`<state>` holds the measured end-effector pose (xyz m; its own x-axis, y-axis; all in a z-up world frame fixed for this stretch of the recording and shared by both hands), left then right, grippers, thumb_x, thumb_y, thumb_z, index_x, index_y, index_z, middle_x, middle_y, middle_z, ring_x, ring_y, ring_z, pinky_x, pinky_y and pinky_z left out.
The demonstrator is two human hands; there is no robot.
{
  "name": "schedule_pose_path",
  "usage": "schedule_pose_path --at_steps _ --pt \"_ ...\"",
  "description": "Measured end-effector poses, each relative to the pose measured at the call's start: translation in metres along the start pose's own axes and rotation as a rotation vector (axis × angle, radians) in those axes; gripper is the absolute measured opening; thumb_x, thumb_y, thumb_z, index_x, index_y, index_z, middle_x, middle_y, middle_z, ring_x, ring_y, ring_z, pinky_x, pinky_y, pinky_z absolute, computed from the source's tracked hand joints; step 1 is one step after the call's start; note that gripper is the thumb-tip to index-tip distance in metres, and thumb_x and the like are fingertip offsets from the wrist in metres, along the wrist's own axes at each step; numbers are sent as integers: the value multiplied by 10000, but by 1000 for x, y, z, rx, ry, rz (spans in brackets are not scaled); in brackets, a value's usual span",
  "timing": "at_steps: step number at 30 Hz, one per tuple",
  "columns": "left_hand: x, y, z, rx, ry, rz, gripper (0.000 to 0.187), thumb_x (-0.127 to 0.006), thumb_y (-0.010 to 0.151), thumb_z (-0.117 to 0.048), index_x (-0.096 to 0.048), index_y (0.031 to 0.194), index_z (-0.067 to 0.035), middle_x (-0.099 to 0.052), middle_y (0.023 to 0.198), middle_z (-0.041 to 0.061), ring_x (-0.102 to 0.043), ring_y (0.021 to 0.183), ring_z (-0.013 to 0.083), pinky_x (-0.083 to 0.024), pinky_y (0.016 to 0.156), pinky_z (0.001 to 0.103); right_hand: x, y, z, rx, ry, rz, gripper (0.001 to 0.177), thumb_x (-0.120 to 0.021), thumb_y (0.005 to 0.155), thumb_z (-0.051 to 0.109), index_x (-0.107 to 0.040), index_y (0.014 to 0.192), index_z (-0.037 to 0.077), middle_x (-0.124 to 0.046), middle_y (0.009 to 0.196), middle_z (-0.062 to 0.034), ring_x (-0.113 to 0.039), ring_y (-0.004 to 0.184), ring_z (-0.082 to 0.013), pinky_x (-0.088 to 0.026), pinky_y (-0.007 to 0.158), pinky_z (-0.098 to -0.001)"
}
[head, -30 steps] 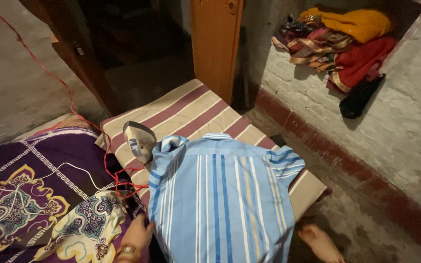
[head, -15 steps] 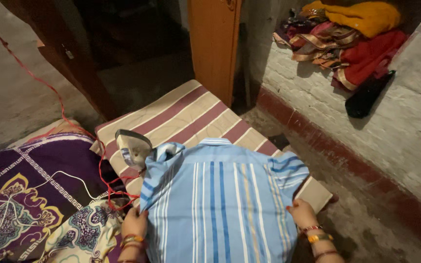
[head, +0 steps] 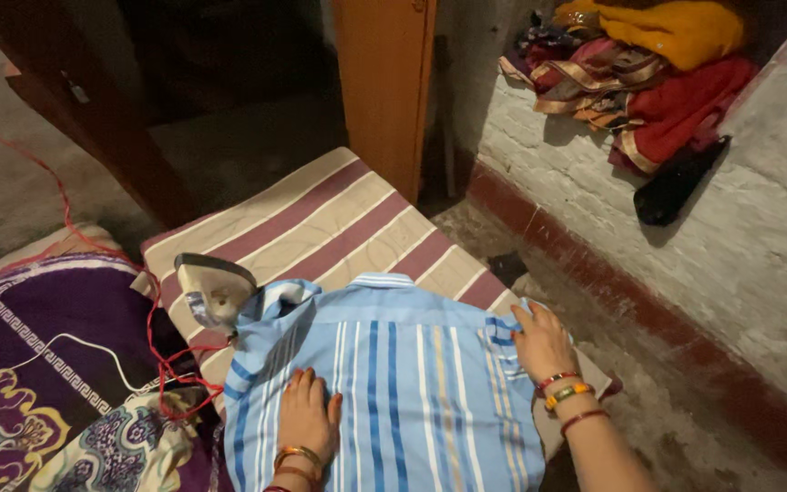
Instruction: The person irons a blue and white striped shirt laid out on a bed. They use a white electric iron to smooth the fabric, repeatedly moving it across the shirt's body and sleeves. The person adjusts the shirt's position and folds the sleeves during the process.
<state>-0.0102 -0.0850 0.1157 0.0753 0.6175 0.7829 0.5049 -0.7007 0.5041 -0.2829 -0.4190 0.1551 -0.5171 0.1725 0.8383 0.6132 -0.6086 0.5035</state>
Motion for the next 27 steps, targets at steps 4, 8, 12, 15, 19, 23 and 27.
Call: schedule_pose_path --at_steps 4,8,12,15,19,23,27 --pt "-2 -4 -6 12 33 33 427 -634 862 -289 -604 1180 -6 -523 1413 215 -391 1400 412 -249 1160 580 -56 15 -44 -160 -322 431 139 -612 920 245 -747 949 251 -693 1200 -30 -583 1266 -244 -460 1049 -465" --pt "-11 -4 -3 -8 57 78 432 -631 871 -334 -603 1184 -36 -519 1410 202 -374 1403 396 -208 1167 612 -55 22 -76 -307 -437 222 215 -593 986 306 -693 1122 172 -658 1272 -58 -571 1277 -258 -443 1099 -484" --pt "-20 -2 5 48 104 161 452 -632 877 -351 -592 1190 -27 -497 1420 212 -355 1408 413 -197 1162 620 -38 16 -21 -223 -346 -44 371 -622 884 311 -667 1199 121 -569 1424 -125 -488 1389 -329 -379 1163 -534" --pt "-22 -3 4 62 82 177 455 -627 893 -344 -590 1209 -19 -493 1427 218 -353 1409 414 -195 1160 620 -53 -8 72 -12 -105 6 581 -612 872 451 -589 1339 105 -472 1521 -179 -385 1452 -364 -296 1171 -568" --pt "-19 -1 3 45 65 189 452 -633 893 -336 -593 1201 -8 -490 1427 231 -349 1403 427 -189 1152 628 -76 -32 113 -148 -244 478 709 -486 922 613 -418 1520 239 -325 1602 -112 -230 1500 -315 -159 1192 -567" --pt "-23 4 -5 -7 6 269 392 -659 891 -298 -610 1172 -30 -499 1430 233 -385 1393 435 -235 1136 629 -77 -34 110 -225 -265 554 717 -405 931 666 -370 1533 278 -264 1649 -68 -181 1534 -283 -113 1213 -537" --pt "-35 56 -4 -306 -46 -19 370 -611 881 -149 -603 1229 -24 -555 1418 221 -486 1358 428 -393 1112 536 -80 -31 113 -201 -337 552 715 -388 946 666 -350 1552 289 -269 1644 -58 -181 1536 -269 -113 1221 -539"
Point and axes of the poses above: each hand's wrist, its own y-axis towards the middle knuckle, its own x-axis out of the back of the hand, z = x × y, the point moved 7 cm from there along y, towards the middle knuckle
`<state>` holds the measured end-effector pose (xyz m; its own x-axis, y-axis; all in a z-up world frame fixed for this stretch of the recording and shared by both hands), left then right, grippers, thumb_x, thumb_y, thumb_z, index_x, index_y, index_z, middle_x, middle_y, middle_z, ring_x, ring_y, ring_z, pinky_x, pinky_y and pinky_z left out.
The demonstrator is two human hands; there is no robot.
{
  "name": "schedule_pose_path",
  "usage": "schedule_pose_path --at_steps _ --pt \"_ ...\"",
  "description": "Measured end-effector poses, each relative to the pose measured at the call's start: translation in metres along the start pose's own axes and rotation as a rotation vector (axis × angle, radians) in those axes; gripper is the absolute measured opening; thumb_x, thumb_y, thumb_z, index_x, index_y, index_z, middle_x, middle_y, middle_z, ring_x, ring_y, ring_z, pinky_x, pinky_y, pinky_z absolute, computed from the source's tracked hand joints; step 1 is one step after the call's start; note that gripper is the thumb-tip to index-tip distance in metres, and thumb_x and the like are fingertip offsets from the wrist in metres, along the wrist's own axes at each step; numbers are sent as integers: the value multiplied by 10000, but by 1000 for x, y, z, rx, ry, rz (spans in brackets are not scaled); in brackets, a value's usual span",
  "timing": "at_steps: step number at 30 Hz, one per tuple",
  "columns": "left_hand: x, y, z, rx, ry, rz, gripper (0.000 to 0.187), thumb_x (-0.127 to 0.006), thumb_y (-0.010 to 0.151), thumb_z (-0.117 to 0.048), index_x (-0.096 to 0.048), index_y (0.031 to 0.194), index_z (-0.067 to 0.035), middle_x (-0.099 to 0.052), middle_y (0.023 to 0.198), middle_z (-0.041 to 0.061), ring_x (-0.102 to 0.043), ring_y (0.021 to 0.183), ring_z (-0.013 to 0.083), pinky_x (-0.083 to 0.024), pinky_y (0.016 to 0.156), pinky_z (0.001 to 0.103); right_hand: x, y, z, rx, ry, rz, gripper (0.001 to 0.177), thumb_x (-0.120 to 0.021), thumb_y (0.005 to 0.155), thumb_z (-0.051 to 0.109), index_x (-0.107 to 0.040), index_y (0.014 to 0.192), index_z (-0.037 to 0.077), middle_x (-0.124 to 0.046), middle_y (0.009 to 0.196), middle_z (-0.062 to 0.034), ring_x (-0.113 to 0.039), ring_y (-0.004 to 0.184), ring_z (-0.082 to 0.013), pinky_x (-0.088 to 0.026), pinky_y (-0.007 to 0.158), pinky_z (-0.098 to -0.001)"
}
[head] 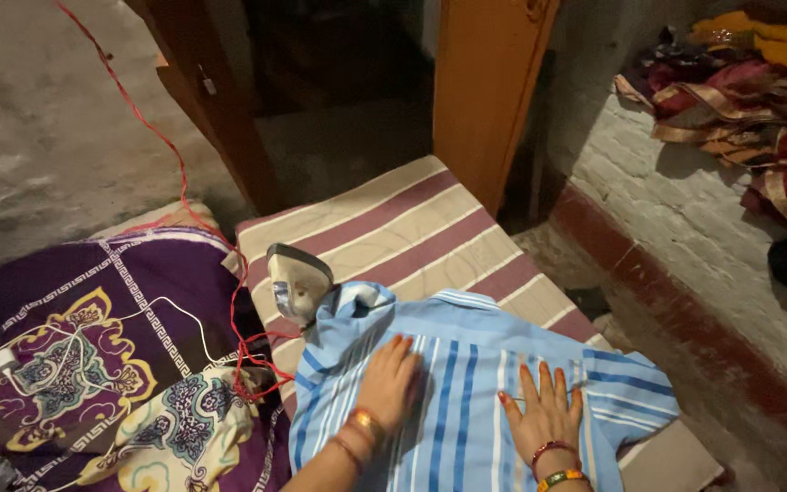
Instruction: The person irons a blue and white striped shirt laid out on a bed. They use a white electric iron to smooth the fabric, repeatedly moving it across the shirt's body and sleeves. The person adjusts the shirt's position and folds the sleeves during the process.
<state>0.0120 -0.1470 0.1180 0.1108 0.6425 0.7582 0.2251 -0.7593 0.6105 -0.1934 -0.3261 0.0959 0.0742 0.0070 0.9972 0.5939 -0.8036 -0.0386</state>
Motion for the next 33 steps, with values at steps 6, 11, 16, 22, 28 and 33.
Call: schedule_pose_path --at_steps 6,11,16,22,28,33 --pt "-47 101 121 241 246 174 227 -567 859 -83 -661 1066 -77 -646 1191 179 -603 1180 365 -492 1020 452 2 -5 0 -10 -14 -2 714 -399 933 672 -370 1539 294 -282 1641 -37 -192 1539 -253 -128 1219 -528" --pt "-64 96 179 409 475 548 220 -549 923 -152 -702 1069 -96 -683 1167 155 -652 1124 351 -544 908 490 4 -3 -1 -26 3 10 711 -415 924 669 -375 1533 304 -286 1636 -23 -188 1537 -249 -131 1221 -511" --pt "-56 111 183 587 389 546 249 -527 963 -172 -750 1042 -95 -717 1143 185 -707 1060 397 -585 843 535 6 -3 -2 -20 49 -24 692 -438 920 648 -397 1515 297 -286 1632 -30 -190 1524 -252 -132 1206 -512" --pt "27 183 203 934 -15 -147 313 -534 956 -285 -692 1127 -76 -710 1047 277 -668 999 476 -527 865 569 9 -4 0 -31 43 8 690 -429 926 653 -390 1519 301 -270 1640 -19 -175 1535 -237 -129 1217 -500" --pt "56 215 213 691 108 -711 492 -630 909 -226 -545 1287 76 -593 1263 383 -549 1188 525 -471 1018 551 10 -3 0 -34 52 85 694 -402 944 650 -350 1541 299 -228 1654 -21 -132 1541 -239 -100 1220 -506" --pt "-36 190 185 542 191 95 490 -740 795 -280 -620 1190 -15 -607 1293 233 -535 1258 404 -455 1021 511 12 -3 0 -42 58 95 690 -403 949 642 -347 1544 298 -226 1656 -21 -125 1544 -241 -91 1224 -509"
Point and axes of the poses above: each hand's wrist, its own y-axis towards the middle knuckle, its own x-axis out of the back of the hand, z = x × y, the point moved 7 cm from there along y, towards the middle knuckle
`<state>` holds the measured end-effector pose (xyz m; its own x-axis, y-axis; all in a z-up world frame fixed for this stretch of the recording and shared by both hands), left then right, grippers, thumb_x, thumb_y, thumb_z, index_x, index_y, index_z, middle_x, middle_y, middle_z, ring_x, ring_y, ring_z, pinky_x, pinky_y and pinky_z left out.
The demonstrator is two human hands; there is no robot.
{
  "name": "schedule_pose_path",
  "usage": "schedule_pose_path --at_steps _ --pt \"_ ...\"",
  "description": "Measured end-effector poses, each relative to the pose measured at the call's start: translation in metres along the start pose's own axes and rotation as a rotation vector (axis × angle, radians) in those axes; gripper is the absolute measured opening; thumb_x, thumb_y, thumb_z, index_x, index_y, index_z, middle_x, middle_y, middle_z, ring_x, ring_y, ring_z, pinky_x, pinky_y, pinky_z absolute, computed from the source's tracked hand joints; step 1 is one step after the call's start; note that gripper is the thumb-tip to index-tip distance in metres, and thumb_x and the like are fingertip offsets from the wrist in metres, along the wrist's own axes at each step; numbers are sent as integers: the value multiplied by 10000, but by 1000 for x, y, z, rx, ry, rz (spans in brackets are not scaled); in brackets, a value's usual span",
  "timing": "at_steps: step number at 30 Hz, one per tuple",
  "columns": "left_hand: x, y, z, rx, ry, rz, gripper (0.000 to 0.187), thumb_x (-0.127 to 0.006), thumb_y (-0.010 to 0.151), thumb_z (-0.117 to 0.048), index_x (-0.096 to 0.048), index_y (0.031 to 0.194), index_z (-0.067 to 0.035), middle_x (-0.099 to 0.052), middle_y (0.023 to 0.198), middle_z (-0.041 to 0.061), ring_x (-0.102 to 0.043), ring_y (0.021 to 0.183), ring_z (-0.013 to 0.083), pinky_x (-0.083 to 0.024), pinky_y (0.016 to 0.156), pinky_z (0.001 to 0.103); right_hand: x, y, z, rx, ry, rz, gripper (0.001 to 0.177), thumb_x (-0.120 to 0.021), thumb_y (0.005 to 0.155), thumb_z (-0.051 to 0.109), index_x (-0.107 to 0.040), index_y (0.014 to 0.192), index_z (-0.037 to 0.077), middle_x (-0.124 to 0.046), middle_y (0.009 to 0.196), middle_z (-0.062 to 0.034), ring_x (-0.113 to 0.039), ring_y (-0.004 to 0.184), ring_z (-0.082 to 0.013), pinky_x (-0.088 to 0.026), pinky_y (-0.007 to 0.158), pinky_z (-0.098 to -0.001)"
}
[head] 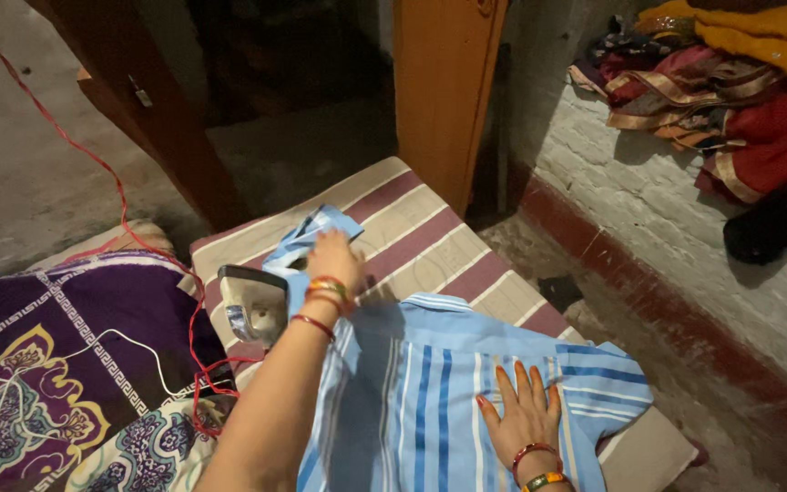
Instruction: The person irons a blue and white striped shirt laid out on a bed. They use a white electric iron to smooth the fabric, repeatedly moving it across the shirt's body and sleeves. The person adjusts the shirt's position and folds the sleeves during the process.
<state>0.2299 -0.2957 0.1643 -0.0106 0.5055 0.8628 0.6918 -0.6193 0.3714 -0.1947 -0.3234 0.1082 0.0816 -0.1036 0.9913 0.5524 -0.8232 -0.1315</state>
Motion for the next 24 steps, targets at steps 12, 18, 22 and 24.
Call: schedule_pose_path --at_steps 12,18,22,24 --pt "-55 -126 34 -26 461 363 307 -459 1004 -204 -652 1228 -123 -639 1270 116 -588 1237 294 -494 993 437 -2 0 0 1 10 0 691 -408 947 646 -354 1537 289 -228 1654 -29 -127 1539 -242 -74 1231 -509" --pt "-68 -106 -40 -333 203 235 293 -493 935 -164 -658 1169 -99 -673 1204 140 -630 1156 327 -492 983 496 0 0 -2 24 44 -56 689 -434 938 632 -379 1525 275 -257 1640 -44 -148 1531 -262 -93 1216 -517" --pt "-79 -86 -84 -73 -234 399 280 -570 984 -256 -647 1168 -60 -697 1170 203 -653 1110 396 -526 957 502 3 -1 2 14 45 -56 691 -464 930 629 -396 1517 271 -274 1636 -40 -166 1535 -258 -93 1228 -522" --pt "-89 -79 -96 8 -142 484 323 -654 896 -278 -649 1169 -105 -684 1171 174 -642 1112 390 -514 928 520 3 -2 2 13 60 -58 703 -485 923 622 -408 1525 268 -282 1632 -47 -175 1532 -260 -93 1226 -526"
Point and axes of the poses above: each hand's wrist, its own y-axis towards the middle knuckle, its own x-axis out of the back of the hand, z = x × y, the point moved 7 cm from there along y, towards the middle knuckle
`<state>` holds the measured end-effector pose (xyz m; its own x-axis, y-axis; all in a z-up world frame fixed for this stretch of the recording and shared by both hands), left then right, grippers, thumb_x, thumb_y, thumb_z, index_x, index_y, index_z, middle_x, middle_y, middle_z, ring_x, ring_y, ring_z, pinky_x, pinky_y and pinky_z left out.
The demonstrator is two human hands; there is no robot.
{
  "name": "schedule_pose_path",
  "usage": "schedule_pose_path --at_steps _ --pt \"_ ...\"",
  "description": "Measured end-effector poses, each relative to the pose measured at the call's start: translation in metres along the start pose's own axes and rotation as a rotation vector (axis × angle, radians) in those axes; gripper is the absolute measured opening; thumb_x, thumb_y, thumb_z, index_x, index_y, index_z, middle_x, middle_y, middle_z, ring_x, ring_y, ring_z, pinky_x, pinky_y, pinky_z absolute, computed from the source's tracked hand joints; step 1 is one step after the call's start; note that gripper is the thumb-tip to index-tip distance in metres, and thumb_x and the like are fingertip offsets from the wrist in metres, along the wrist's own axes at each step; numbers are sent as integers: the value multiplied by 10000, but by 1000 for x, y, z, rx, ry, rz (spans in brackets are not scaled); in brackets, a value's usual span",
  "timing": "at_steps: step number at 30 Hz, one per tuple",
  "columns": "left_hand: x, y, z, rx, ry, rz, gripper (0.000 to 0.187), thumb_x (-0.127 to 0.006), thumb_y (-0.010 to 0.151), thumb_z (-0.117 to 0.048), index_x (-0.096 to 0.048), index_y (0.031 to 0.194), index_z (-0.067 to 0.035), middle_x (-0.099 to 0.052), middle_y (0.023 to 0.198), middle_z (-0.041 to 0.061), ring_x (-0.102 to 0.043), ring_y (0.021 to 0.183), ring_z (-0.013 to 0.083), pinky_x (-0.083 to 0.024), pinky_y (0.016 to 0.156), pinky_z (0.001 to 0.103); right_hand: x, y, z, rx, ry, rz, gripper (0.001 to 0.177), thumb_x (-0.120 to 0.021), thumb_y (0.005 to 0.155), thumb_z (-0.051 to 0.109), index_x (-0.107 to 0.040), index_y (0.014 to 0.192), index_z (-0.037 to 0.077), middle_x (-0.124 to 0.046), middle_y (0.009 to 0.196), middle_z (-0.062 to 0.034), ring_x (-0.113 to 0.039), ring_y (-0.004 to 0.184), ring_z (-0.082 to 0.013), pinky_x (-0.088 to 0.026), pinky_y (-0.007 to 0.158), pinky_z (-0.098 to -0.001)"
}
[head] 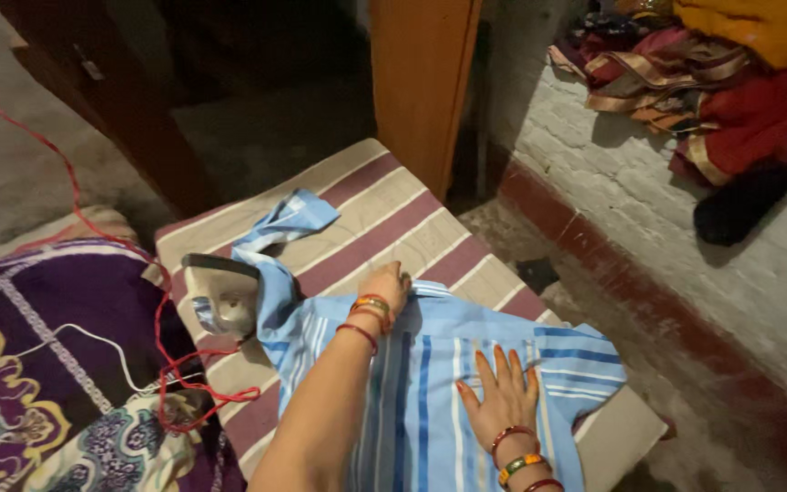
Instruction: The person irons a blue and white striped shirt laid out on a bed. They use a white electric iron to smooth the fabric, repeatedly moving it across the shirt's body and sleeves. The person adjusts the shirt's position and folds the sleeves during the process.
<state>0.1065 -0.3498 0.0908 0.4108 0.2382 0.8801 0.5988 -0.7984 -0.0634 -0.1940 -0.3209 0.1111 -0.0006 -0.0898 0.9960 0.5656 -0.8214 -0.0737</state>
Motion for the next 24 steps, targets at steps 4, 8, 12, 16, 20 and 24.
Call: schedule_pose_path --at_steps 4,8,12,16,20,24 --pt "-7 23 -12 -30 312 1 205 -628 946 -181 -764 1088 -127 -723 1172 176 -700 1089 387 -572 886 503 -4 3 -2 20 30 -43 736 -505 911 606 -422 1543 237 -297 1651 -69 -183 1519 -276 -95 1204 -541" --pt "28 5 -39 -213 -30 -308 180 -664 903 -197 -772 1042 -154 -711 1179 151 -665 1132 368 -527 983 483 -5 3 -8 14 49 -132 719 -495 914 600 -420 1502 193 -313 1605 -103 -200 1515 -290 -107 1207 -542" --pt "55 -55 -45 -394 -155 -515 424 -738 777 -158 -693 1184 -51 -609 1291 271 -576 1174 460 -454 997 516 -7 5 -10 -7 47 -87 700 -458 938 603 -405 1511 205 -304 1613 -101 -190 1515 -304 -105 1203 -548" --pt "60 -149 0 -418 -170 -498 477 -745 791 -148 -636 1239 -23 -578 1350 302 -554 1223 475 -447 1041 505 -9 7 -8 -15 23 -42 693 -430 948 607 -395 1521 219 -295 1621 -96 -182 1524 -299 -98 1208 -549" --pt "77 -252 74 -113 -167 -677 288 -696 882 -165 -679 1148 -55 -674 1190 187 -616 1133 397 -480 987 488 -22 6 -13 -11 51 -45 698 -439 955 600 -388 1535 215 -284 1632 -101 -169 1530 -302 -81 1218 -530" --pt "67 -294 135 254 -80 -578 296 -681 889 -233 -685 1113 -39 -675 1051 200 -613 1021 412 -485 896 499 -24 -5 -36 78 300 -418 555 -559 958 459 -545 1396 117 -442 1558 -178 -351 1461 -344 -248 1183 -514"
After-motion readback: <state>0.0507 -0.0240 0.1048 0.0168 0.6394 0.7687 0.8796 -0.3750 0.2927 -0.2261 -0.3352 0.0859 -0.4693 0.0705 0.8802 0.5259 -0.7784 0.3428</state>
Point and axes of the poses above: each hand's wrist, its own y-axis towards the middle knuckle, its own x-axis out of the back of the hand, z = x × y, the point moved 7 cm from there along y, towards the middle knuckle
